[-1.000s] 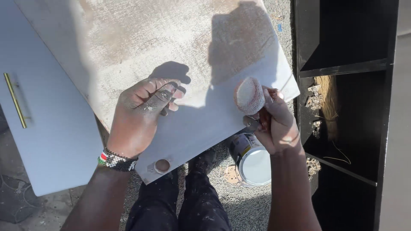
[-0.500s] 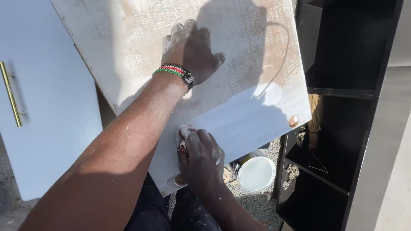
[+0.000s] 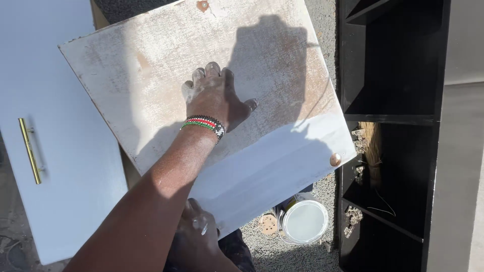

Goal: The person carries a paint bucket and a cloth, then places the bucket down. They pick up a wooden board and apply white paint to its surface using the cloth, repeatedly dipping the cloth into the bucket to reload paint.

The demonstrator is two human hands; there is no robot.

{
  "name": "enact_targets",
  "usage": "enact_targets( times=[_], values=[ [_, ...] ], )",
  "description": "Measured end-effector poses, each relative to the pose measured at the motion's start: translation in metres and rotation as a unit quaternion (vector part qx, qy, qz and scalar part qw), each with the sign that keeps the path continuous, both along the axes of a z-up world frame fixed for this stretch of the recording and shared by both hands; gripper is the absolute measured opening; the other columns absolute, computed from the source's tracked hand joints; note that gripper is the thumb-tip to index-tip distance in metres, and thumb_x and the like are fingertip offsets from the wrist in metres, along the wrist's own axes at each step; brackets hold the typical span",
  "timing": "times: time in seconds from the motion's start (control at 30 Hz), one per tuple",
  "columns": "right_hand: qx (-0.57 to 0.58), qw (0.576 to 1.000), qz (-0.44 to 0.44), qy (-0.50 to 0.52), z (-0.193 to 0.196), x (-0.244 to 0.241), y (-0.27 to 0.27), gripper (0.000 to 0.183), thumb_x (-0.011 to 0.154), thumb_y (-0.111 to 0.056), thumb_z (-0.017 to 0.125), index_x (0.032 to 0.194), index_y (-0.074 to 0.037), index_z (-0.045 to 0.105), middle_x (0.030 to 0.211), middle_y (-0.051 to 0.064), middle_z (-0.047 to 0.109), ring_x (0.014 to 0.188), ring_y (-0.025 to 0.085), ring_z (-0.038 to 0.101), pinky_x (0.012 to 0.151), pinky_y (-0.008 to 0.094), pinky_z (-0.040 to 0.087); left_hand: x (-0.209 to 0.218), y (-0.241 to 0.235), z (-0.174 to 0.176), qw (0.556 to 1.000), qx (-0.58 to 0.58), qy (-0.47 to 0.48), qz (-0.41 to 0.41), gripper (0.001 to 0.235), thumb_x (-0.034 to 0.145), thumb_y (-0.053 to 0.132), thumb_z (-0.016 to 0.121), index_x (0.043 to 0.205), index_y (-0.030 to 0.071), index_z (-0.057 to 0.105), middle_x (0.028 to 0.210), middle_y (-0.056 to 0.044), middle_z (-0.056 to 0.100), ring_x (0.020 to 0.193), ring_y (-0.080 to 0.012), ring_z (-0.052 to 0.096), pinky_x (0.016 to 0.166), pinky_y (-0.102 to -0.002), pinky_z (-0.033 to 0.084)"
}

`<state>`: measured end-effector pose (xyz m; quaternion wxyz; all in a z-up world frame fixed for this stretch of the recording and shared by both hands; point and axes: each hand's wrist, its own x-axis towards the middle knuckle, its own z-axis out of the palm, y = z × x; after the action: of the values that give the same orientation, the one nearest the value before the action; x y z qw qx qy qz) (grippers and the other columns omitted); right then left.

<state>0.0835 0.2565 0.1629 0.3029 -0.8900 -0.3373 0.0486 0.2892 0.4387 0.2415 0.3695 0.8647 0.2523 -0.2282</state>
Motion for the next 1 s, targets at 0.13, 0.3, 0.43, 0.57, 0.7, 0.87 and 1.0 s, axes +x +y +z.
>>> enact_targets(
  times=[0.13, 0.3, 0.43, 0.57, 0.7, 0.87, 1.0],
  values=[
    [-0.093, 0.995, 0.002, -0.031, -0.008, 0.092, -0.043, 0.015, 0.101, -0.035, 0.082, 0.113, -0.026, 0.085, 0.093, 0.001, 0.067, 0.093, 0.029, 0.078, 0.066, 0.044, 0.066, 0.007, 0.003, 0.003, 0.999, -0.028, 0.041, -0.007, 0.080, 0.110, 0.061, 0.083, 0.163, 0.008, 0.055, 0.162, -0.035, 0.056, 0.150, -0.0584, 0.065, 0.118, -0.074, 0.062],
    [-0.082, 0.964, -0.249, 0.054, -0.008, 0.310, -0.195, 0.013, 0.116, -0.014, 0.087, 0.128, -0.015, 0.092, 0.102, 0.018, 0.080, 0.106, 0.043, 0.082, 0.088, 0.052, 0.062, 0.005, 0.009, -0.006, 0.999, -0.013, 0.020, -0.025, 0.079, 0.106, 0.062, 0.091, 0.155, 0.007, 0.063, 0.155, -0.028, 0.057, 0.148, -0.0589, 0.067, 0.114, -0.074, 0.064],
    [-0.052, 0.976, -0.206, 0.041, -0.018, 0.169, -0.074, 0.009, 0.116, -0.020, 0.081, 0.110, -0.013, 0.080, 0.089, 0.013, 0.068, 0.085, 0.037, 0.073, 0.073, 0.053, 0.057, 0.009, 0.012, -0.012, 0.999, -0.026, 0.002, -0.024, 0.071, 0.106, 0.045, 0.090, 0.158, 0.007, 0.061, 0.151, -0.029, 0.061, 0.144, -0.0599, 0.069, 0.115, -0.076, 0.061],
    [-0.068, 0.979, 0.143, 0.132, -0.011, -0.058, 0.011, 0.009, 0.099, -0.016, 0.076, 0.094, -0.019, 0.071, 0.092, -0.001, 0.064, 0.089, 0.026, 0.058, 0.061, 0.040, 0.047, 0.015, -0.001, -0.084, 0.996, 0.076, 0.030, -0.047, 0.093, 0.095, 0.097, 0.080, 0.143, 0.019, 0.065, 0.156, -0.017, 0.057, 0.149, -0.0450, 0.051, 0.121, -0.072, 0.046],
    [-0.045, 0.998, 0.030, -0.018, -0.029, 0.119, -0.085, 0.034, 0.109, -0.016, 0.067, 0.138, -0.019, 0.084, 0.130, 0.004, 0.084, 0.100, 0.029, 0.076, 0.066, 0.045, 0.064, 0.011, 0.004, -0.074, 0.997, 0.061, 0.004, -0.045, 0.095, 0.093, 0.096, 0.075, 0.149, 0.019, 0.070, 0.159, -0.016, 0.058, 0.151, -0.0495, 0.051, 0.119, -0.072, 0.045],
    [-0.039, 0.945, -0.307, 0.101, 0.010, 0.340, -0.225, 0.030, 0.131, -0.006, 0.082, 0.103, -0.016, 0.075, 0.088, -0.005, 0.075, 0.080, 0.005, 0.067, 0.068, 0.027, 0.052, 0.010, 0.008, -0.063, 0.999, 0.031, 0.017, -0.019, 0.104, 0.089, 0.098, 0.077, 0.154, 0.017, 0.068, 0.166, -0.016, 0.054, 0.163, -0.0498, 0.042, 0.126, -0.075, 0.037],
    [-0.036, 0.972, -0.232, 0.002, -0.042, 0.117, -0.090, 0.017, 0.106, -0.010, 0.079, 0.118, 0.000, 0.087, 0.112, 0.018, 0.086, 0.102, 0.039, 0.080, 0.097, 0.051, 0.058, 0.014, 0.000, -0.068, 0.997, 0.072, 0.007, -0.026, 0.100, 0.091, 0.096, 0.076, 0.154, 0.018, 0.071, 0.158, -0.016, 0.059, 0.151, -0.0511, 0.051, 0.117, -0.073, 0.044]
  ],
)
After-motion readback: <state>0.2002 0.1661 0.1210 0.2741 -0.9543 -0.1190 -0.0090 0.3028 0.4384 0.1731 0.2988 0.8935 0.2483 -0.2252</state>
